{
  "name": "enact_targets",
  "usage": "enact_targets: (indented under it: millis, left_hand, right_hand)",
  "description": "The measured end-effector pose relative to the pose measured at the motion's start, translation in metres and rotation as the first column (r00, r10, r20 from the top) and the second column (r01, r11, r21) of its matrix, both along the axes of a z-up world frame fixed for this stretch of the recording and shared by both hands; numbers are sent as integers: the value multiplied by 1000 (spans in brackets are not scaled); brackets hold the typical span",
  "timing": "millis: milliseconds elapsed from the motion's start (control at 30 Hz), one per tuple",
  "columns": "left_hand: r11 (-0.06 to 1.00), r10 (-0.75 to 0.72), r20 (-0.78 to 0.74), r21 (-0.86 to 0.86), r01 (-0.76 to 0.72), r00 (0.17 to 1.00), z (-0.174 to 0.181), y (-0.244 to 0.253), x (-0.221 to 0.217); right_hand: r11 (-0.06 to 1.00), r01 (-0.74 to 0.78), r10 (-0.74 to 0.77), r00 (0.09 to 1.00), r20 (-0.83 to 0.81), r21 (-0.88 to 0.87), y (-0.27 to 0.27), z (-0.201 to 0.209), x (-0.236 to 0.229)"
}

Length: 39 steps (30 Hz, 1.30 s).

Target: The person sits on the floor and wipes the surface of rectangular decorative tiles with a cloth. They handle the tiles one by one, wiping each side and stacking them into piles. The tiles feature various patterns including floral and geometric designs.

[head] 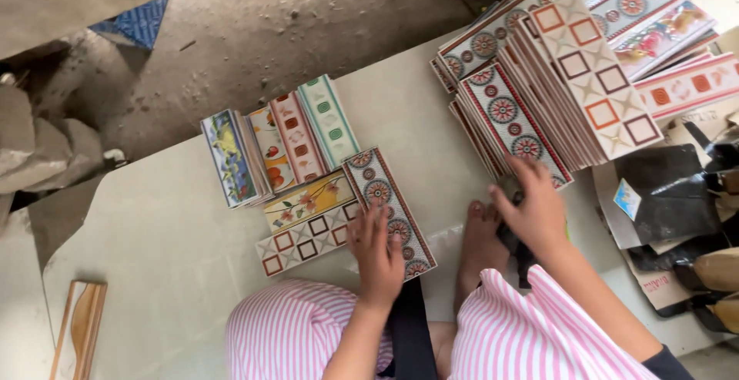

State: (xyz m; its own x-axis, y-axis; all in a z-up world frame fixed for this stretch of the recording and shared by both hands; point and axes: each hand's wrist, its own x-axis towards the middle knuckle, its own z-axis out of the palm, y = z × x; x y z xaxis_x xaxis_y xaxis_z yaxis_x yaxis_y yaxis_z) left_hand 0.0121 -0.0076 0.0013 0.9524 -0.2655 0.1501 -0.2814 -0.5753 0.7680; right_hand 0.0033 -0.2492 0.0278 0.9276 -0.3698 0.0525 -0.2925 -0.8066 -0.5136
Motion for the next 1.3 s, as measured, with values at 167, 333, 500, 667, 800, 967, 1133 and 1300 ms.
enact_targets:
  millis: [167, 333, 500, 667, 800, 967, 1133, 1300]
  left_hand:
    - [940, -313, 65, -118, 319, 948, 12, -58, -11]
    - [860, -458, -143, -322, 396, 878, 2, -112, -11]
    - [846, -474, -614, -516, 133, 631, -14, -133, 9]
    - [763, -498, -680, -638, -100, 539, -20, -139, 3]
    - [662, -528, -684, -703, -261, 504, -33, -140, -2]
    - [708, -351, -818, -551, -443, 457, -42, -117, 15]
    - [614, -474, -791, -612, -499, 388, -32, -103, 15]
    - [626, -420, -790, -609, -487, 447, -38, -87, 5]
  right_hand:
    - [972, 109, -160, 956, -244, -209, -22, 9, 3]
    - [975, 89, -169, 891, -421, -204, -14, 19, 9]
    - [994, 75, -104, 889, -446, -82, -15, 22, 8]
    - [992, 67, -25, 936, -351, 107, -20, 21, -2]
    - [960, 117, -28, 945, -326, 256, -16, 28, -4]
    - [918, 78, 45, 953, -299, 388, -7, 29, -12]
    - [832, 23, 140, 958, -250, 554, -8, 53, -12]
    - [966, 66, -164, 905, -392, -252, -19, 29, 3]
